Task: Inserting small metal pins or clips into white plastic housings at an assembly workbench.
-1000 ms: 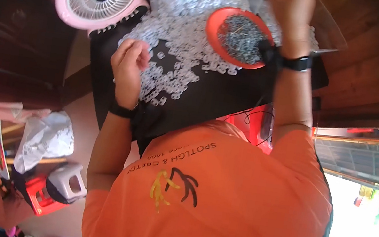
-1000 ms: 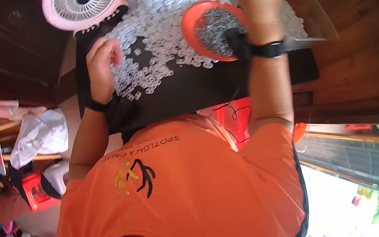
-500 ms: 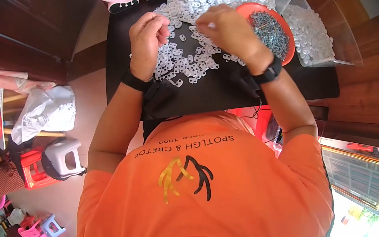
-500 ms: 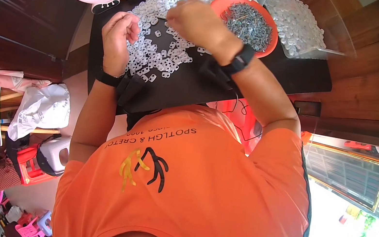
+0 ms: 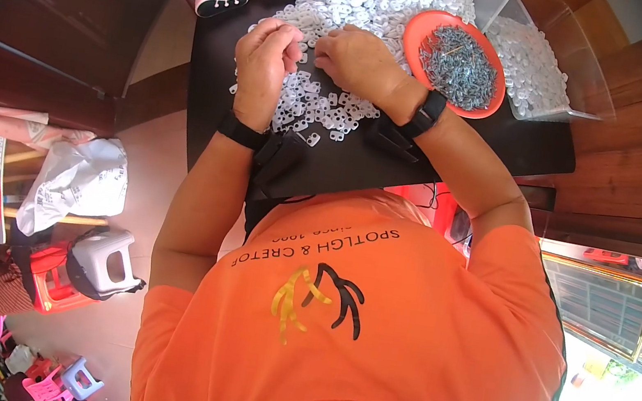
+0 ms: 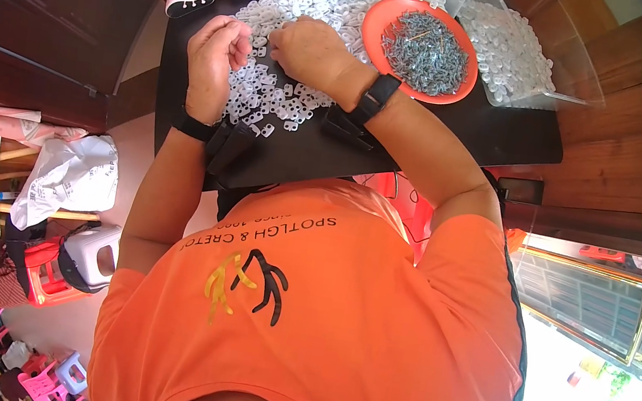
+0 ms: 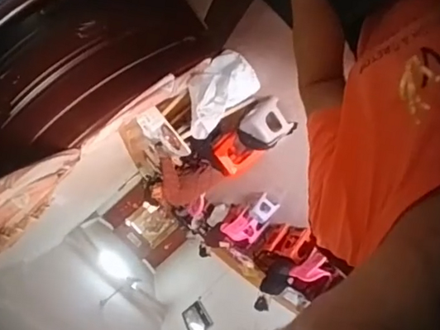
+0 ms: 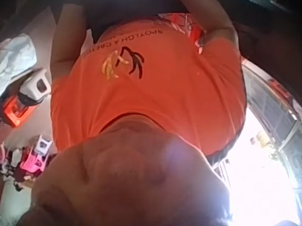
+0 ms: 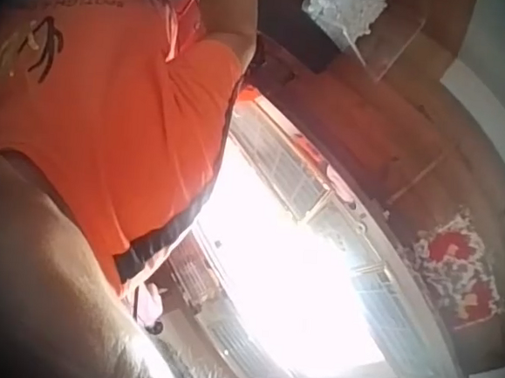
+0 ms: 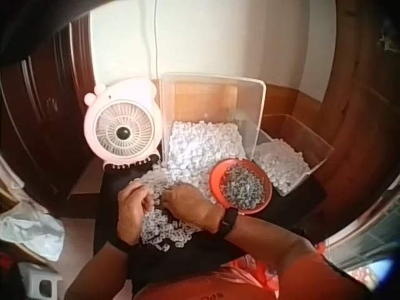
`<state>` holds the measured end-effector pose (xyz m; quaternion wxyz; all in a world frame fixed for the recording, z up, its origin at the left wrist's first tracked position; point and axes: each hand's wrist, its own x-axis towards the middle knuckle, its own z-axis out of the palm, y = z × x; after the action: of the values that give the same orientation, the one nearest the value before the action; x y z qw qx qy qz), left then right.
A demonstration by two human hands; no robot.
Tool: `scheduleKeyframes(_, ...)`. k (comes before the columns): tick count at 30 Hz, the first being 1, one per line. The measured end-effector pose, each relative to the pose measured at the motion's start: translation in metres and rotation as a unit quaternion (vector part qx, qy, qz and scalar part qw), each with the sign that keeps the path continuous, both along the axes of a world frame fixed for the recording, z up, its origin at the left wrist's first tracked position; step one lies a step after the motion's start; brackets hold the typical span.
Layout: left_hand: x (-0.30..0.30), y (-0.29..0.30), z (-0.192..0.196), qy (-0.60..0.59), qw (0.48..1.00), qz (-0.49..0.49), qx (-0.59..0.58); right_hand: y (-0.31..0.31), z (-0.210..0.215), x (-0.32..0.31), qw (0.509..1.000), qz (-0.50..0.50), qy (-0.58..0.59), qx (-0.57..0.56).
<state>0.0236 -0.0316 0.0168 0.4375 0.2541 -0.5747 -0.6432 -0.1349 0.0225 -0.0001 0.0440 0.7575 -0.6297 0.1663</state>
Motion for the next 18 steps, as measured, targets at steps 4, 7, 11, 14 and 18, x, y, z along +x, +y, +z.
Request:
scheduleKeyframes(4, 0.002, -0.001, 0.001, 0.000, 1.000, 0.006, -0.006, 0.009, 0.012, 0.003, 1.000, -0.007, 0.028, 0.006)
scheduleKeyframes(7, 0.002, 0.000, 0.002, 0.000, 1.000, 0.016, 0.009, 0.010, 0.008, 0.002, 0.997, -0.005, 0.068, 0.033)
scheduleKeyframes(11, 0.001, -0.003, 0.000, 0.000, 1.000, 0.014, 0.003, 0.003, 0.004, 0.000, 0.996, 0.000, 0.092, 0.012)
scheduleKeyframes(14, 0.001, -0.003, -0.001, 0.000, 1.000, 0.014, -0.002, 0.000, 0.007, -0.003, 0.999, -0.007, 0.027, 0.020)
scheduleKeyframes(18, 0.000, -0.002, -0.002, -0.045, 0.999, -0.021, -0.007, 0.003, 0.022, -0.004, 0.891, 0.011, -0.447, 0.071)
